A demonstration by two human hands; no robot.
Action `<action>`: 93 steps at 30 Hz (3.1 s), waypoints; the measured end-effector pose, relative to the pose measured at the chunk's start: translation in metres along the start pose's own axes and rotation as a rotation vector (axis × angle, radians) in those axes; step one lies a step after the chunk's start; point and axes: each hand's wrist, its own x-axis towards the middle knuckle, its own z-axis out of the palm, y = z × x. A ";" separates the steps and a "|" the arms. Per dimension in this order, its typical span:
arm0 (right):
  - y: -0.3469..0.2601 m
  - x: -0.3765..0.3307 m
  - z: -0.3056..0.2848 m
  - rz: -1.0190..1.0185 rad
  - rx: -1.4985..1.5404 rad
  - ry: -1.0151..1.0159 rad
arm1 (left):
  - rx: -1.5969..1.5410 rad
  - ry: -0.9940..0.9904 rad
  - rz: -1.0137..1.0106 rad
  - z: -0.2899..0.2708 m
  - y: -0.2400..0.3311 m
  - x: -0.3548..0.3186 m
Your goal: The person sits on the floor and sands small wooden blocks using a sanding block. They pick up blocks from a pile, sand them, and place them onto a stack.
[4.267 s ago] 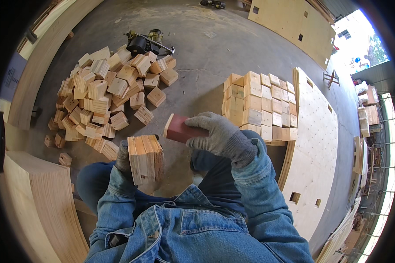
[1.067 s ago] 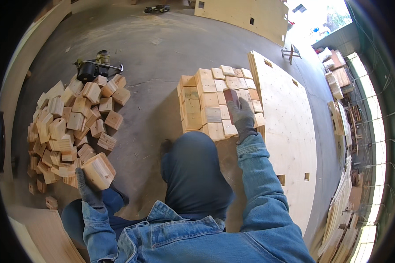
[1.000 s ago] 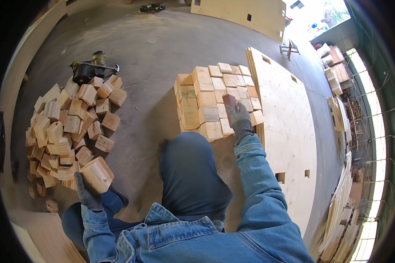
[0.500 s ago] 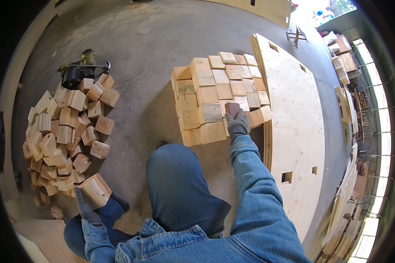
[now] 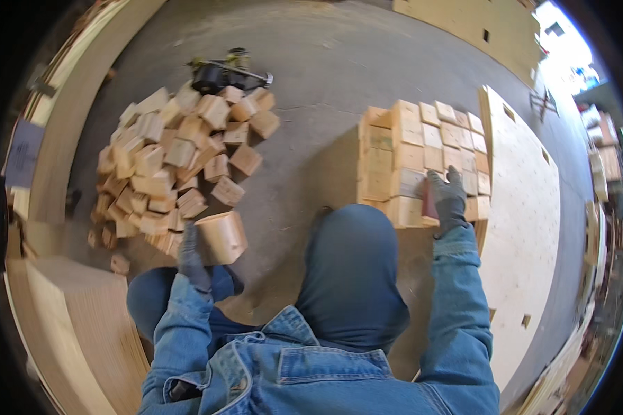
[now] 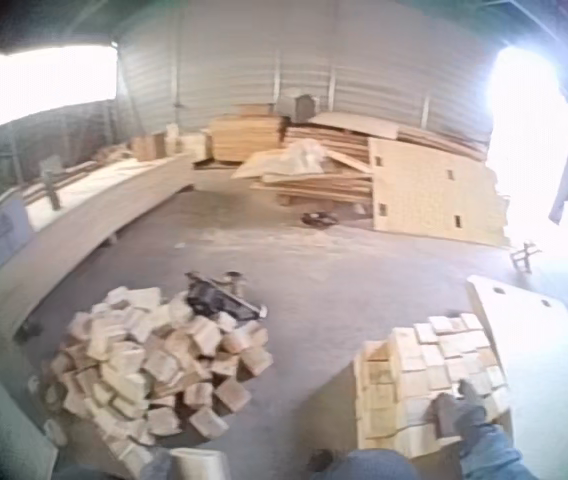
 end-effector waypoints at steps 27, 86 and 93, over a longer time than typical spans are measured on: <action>-0.354 -0.334 0.066 -0.440 0.037 -0.967 | -0.302 -0.177 -0.070 -0.052 0.019 -0.012; 0.092 -0.237 0.164 1.049 1.333 -0.330 | -0.373 -0.765 -0.265 -0.169 -0.053 0.086; 0.102 -0.189 0.216 1.049 1.429 -0.220 | -0.253 -0.675 -0.336 -0.151 -0.051 0.091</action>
